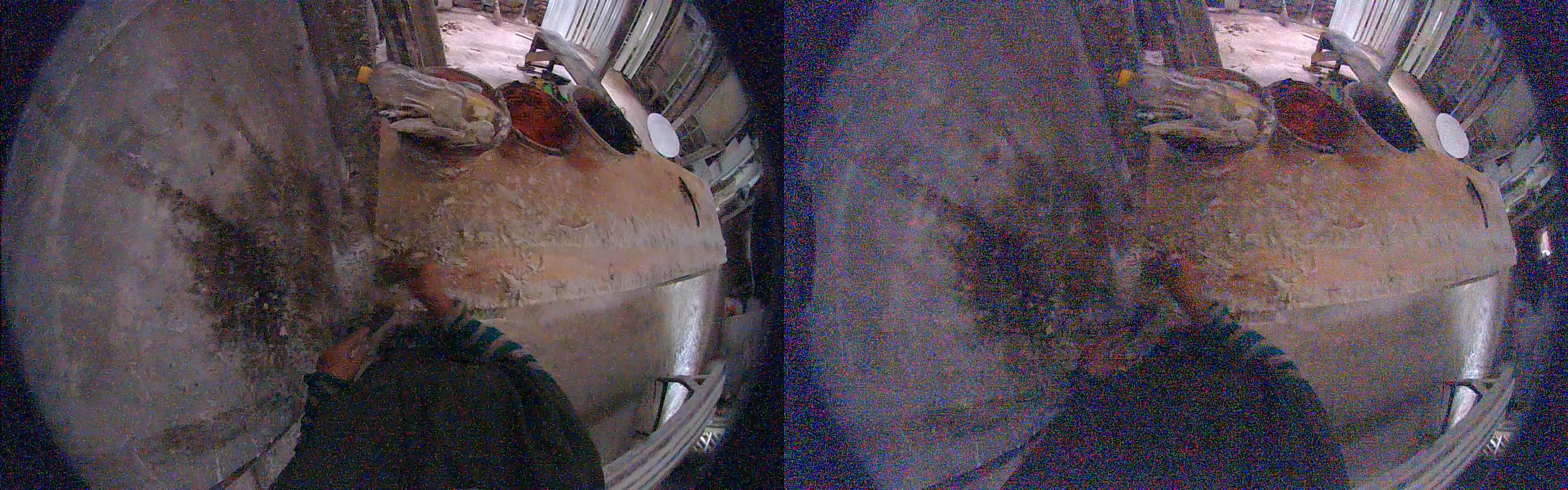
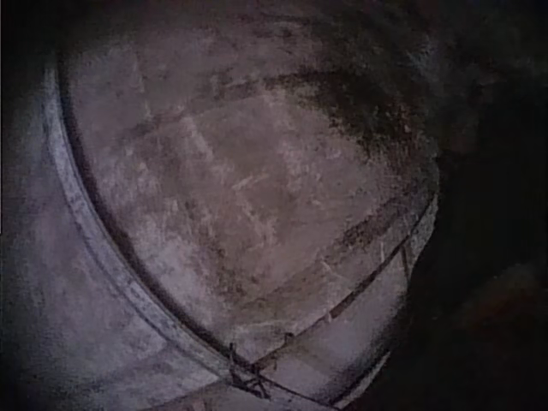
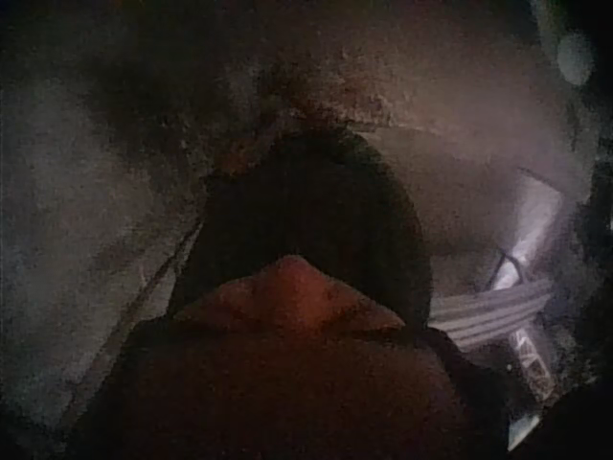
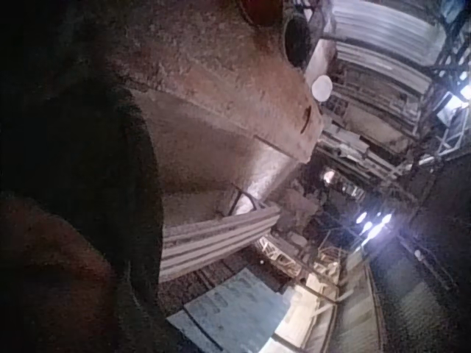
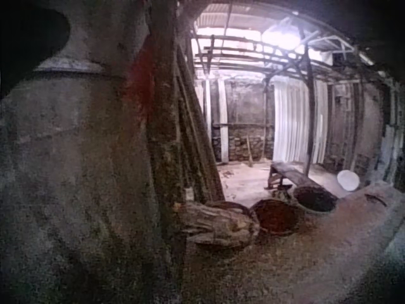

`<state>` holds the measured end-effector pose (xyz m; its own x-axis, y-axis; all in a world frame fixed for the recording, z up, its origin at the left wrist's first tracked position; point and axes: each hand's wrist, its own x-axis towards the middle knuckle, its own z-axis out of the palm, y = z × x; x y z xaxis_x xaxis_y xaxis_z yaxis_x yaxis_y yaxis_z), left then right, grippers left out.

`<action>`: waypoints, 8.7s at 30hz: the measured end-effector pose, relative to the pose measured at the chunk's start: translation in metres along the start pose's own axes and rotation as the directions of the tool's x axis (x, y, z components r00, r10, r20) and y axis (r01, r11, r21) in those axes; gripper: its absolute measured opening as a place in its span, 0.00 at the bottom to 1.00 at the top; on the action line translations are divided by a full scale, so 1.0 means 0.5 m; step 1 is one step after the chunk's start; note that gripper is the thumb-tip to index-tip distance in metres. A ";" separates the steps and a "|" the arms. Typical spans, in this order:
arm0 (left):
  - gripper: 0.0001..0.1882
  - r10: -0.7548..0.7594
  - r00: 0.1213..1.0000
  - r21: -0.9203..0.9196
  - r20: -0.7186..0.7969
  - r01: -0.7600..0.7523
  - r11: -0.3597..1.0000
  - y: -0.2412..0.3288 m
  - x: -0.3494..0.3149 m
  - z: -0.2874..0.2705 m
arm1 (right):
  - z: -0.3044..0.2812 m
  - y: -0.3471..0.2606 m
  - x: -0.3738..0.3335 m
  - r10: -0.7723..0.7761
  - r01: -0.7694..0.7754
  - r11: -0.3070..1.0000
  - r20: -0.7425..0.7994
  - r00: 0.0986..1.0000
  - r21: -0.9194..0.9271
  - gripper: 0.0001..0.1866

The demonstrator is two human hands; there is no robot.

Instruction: The person uses a cloth to wipe a large, curved wooden surface in a workshop. They move items like a long white board and a bucket aside to access the surface, then wipe it with a cloth, occasionally dipping the cloth into a bucket.

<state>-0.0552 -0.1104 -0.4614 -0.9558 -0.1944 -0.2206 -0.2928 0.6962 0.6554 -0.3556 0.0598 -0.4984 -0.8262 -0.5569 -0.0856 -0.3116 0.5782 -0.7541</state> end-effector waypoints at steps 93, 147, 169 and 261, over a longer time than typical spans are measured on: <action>0.27 -0.081 0.992 0.116 0.102 0.069 0.991 0.066 0.118 0.058 | -0.445 -0.128 -0.338 0.197 -0.012 0.945 -0.541 0.818 0.326 0.05; 0.30 -0.017 0.996 0.094 0.083 0.009 0.996 0.105 0.206 0.104 | -0.374 -0.262 -0.386 0.186 -0.118 0.973 -0.365 0.912 0.200 0.08; 0.29 0.103 0.979 0.097 0.174 -0.121 0.988 0.219 0.222 0.128 | -0.362 -0.226 -0.435 0.080 -0.058 0.996 -0.438 0.895 0.063 0.08; 0.28 0.205 0.949 0.164 0.240 -0.248 0.955 0.279 0.301 0.026 | -0.293 -0.214 -0.541 -0.014 0.046 0.997 -0.482 0.876 0.055 0.08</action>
<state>-0.2397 -0.0335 -0.4128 -0.9607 0.1240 -0.2484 -0.0386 0.8264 0.5618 -0.1677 0.2360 -0.2989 -0.9457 -0.2083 0.2495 -0.3231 0.5183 -0.7918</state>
